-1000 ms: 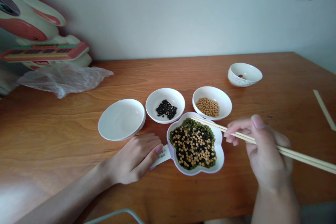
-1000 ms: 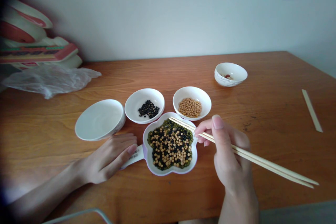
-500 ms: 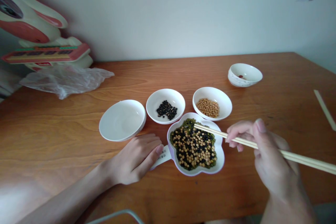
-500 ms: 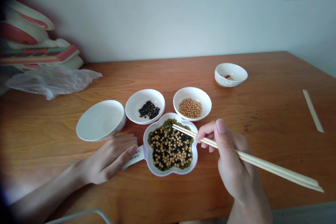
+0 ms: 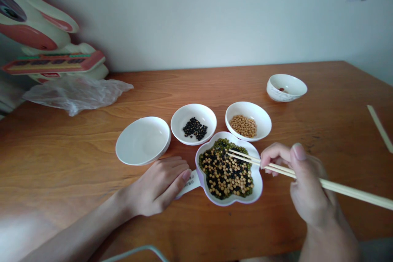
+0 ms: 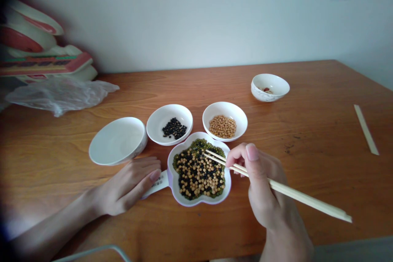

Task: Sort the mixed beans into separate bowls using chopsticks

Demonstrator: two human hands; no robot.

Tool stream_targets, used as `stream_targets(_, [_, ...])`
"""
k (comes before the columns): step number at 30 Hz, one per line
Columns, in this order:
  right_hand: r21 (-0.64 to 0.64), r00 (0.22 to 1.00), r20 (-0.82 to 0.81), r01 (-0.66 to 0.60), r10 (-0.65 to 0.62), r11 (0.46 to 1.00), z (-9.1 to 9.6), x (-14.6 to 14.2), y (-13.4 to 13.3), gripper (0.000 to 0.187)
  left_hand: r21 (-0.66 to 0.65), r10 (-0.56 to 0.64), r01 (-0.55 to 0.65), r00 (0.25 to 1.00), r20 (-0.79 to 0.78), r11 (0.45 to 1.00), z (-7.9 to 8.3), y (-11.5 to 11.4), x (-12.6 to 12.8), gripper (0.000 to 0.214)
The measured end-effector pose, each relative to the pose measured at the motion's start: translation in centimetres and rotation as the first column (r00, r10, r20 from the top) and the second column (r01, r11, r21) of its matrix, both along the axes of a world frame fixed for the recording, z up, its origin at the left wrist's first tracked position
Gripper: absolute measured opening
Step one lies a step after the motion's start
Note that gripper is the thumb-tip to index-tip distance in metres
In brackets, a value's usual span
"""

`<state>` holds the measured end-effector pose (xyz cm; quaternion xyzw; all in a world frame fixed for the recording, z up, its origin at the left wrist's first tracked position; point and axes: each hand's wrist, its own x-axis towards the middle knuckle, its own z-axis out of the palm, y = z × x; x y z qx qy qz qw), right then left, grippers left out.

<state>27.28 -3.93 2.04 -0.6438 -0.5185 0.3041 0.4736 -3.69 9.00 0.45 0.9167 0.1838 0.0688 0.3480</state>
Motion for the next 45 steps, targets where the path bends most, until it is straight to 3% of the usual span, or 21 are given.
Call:
stream_targets(5, [0.046,1.0,0.004,0.011,-0.011,0.999,-0.1,-0.3,0.3,0.075,-0.007,0.005,-0.005,1.0,-0.011,1.0,0.0,0.0,0.0,0.031])
stream_targets(19, [0.099,1.0,0.027,0.005,-0.007,0.995,0.3,-1.3,0.9,0.057,-0.005,-0.002,0.002,1.0,0.0,1.0,-0.1,0.0,0.0,0.031])
stream_targets(26, [0.11,0.996,0.051,0.069,-0.075,0.992,0.2,-1.3,0.9,0.064,-0.001,0.005,-0.005,1.0,-0.003,1.0,-0.2,0.0,-0.1,0.031])
stream_targets(34, [0.192,0.995,-0.027,0.095,-0.091,0.977,0.6,-1.5,1.0,0.066,0.009,0.007,-0.007,1.0,-0.004,1.0,0.0,0.0,0.0,0.033])
stream_targets(39, [0.386,0.985,-0.104,0.165,-0.135,0.908,0.6,-0.7,0.9,0.073,0.012,0.007,-0.007,1.0,-0.005,1.0,0.0,0.0,0.1,0.031])
stream_targets(45, [0.497,0.887,-0.284,0.461,-0.365,0.735,1.2,-0.4,0.8,0.07,0.001,0.003,-0.003,1.0,-0.018,1.0,0.1,0.1,0.1,0.031])
